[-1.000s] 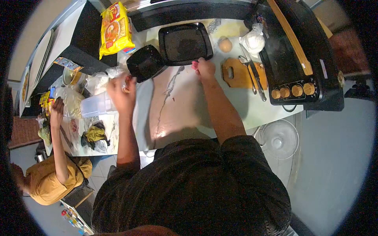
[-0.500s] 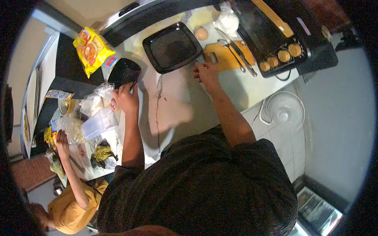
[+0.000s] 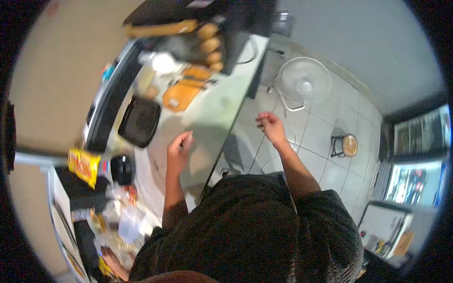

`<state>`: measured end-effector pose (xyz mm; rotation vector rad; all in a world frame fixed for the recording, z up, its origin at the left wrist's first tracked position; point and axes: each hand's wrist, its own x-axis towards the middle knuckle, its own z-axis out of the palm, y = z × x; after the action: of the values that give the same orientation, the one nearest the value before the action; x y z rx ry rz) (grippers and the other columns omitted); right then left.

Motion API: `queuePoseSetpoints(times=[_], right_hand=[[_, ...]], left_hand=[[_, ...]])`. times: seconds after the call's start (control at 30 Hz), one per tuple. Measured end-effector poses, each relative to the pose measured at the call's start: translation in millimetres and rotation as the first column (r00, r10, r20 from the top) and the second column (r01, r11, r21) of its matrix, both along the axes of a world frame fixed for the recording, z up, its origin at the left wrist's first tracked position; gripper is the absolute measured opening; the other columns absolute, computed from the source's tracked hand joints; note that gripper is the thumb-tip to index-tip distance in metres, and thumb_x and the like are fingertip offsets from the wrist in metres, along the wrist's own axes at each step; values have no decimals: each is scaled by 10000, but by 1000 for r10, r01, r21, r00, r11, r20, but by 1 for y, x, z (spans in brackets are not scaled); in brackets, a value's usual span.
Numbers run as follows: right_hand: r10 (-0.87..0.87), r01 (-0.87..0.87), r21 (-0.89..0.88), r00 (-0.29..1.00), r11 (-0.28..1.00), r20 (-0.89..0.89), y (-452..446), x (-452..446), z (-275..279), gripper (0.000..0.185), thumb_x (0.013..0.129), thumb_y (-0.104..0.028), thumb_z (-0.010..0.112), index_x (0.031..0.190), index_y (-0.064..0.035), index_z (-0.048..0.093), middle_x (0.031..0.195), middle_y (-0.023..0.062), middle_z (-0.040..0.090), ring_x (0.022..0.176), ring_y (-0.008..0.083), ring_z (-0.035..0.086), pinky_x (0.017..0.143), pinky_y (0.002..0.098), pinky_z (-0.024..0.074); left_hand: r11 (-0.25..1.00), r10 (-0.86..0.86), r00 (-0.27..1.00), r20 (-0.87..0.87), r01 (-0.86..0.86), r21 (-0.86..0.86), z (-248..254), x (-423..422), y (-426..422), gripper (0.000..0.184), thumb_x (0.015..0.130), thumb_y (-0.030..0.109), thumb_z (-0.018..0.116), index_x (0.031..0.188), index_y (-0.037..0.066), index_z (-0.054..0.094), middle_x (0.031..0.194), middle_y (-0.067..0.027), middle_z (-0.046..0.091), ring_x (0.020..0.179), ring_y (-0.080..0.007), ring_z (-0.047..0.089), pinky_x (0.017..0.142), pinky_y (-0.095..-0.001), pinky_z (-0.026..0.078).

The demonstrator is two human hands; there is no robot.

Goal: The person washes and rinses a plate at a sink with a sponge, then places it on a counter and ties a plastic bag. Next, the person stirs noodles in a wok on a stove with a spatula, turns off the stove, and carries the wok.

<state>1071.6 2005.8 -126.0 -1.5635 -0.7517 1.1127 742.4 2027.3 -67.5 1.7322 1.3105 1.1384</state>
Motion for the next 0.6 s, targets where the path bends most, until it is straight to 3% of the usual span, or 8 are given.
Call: queuePoseSetpoints(times=[0.1, 0.17, 0.23, 0.3, 0.43, 0.5, 0.57, 0.6], right_hand=[[107, -98, -76, 985, 992, 132, -76, 75, -31, 287, 916, -120, 466, 1156, -32, 598, 1005, 91, 693, 824, 182, 642, 742, 304, 499], [25, -97, -321, 975, 942, -222, -136, 120, -24, 373, 920, -229, 463, 1183, 0, 593, 1025, 102, 694, 859, 225, 652, 801, 350, 504], [-45, -40, -366, 975, 930, -219, -208, 170, -46, 429, 914, -298, 441, 1197, -18, 601, 1049, 110, 694, 914, 242, 654, 850, 367, 500], [175, 49, -437, 872, 898, 457, -286, 217, -74, 408, 901, -339, 508, 1142, -41, 648, 1096, 165, 679, 1024, 266, 639, 899, 349, 484], [-452, 500, -373, 866, 782, 214, -467, 295, -96, 497, 872, -413, 571, 1226, -66, 606, 1159, 197, 643, 1112, 349, 597, 951, 390, 455], [-683, 774, -359, 631, 522, 367, -563, 310, -83, 508, 850, -397, 620, 1245, -79, 597, 1176, 163, 643, 1160, 317, 567, 971, 383, 432], [-60, 853, -518, 522, 69, 851, -628, 288, -24, 518, 873, -409, 606, 1283, -96, 570, 1262, 137, 596, 1211, 334, 521, 1002, 445, 400], [-209, 826, -563, 558, 45, 803, -664, 286, 3, 524, 893, -407, 583, 1313, -97, 538, 1323, 116, 551, 1222, 331, 513, 1003, 472, 394]], left_hand=[[949, -278, 960, 39, 280, -144, -9, 72, -10, 190, 923, 170, 609, 841, 9, 669, 699, -30, 629, 640, -102, 556, 610, -239, 432], [707, -506, 862, -33, 392, -589, -3, 127, -15, 336, 955, 287, 547, 805, 12, 667, 668, -48, 641, 610, -149, 591, 627, -285, 468], [581, -792, 519, -321, 477, -660, -11, 196, -27, 387, 958, 346, 520, 884, 8, 691, 789, -114, 696, 739, -242, 664, 710, -362, 500], [436, -875, 185, -448, 704, -560, -51, 249, -43, 391, 944, 377, 533, 990, 28, 703, 936, -181, 699, 917, -299, 669, 810, -391, 494], [395, -877, 109, -468, 719, -572, -62, 406, -117, 338, 903, 356, 580, 991, 56, 709, 1008, -192, 680, 1004, -313, 635, 863, -385, 482], [315, -855, -195, -480, 540, -781, -24, 503, -170, 287, 879, 302, 611, 880, 32, 706, 1042, -170, 671, 962, -322, 630, 863, -377, 483], [-306, -842, -470, -264, 820, -485, -45, 573, -198, 253, 865, 260, 635, 798, 23, 689, 1052, -146, 667, 962, -302, 619, 875, -355, 474], [-294, -815, -428, -390, 886, -358, -10, 604, -236, 212, 867, 206, 623, 801, 17, 691, 1069, -145, 662, 1025, -304, 599, 897, -360, 460]])
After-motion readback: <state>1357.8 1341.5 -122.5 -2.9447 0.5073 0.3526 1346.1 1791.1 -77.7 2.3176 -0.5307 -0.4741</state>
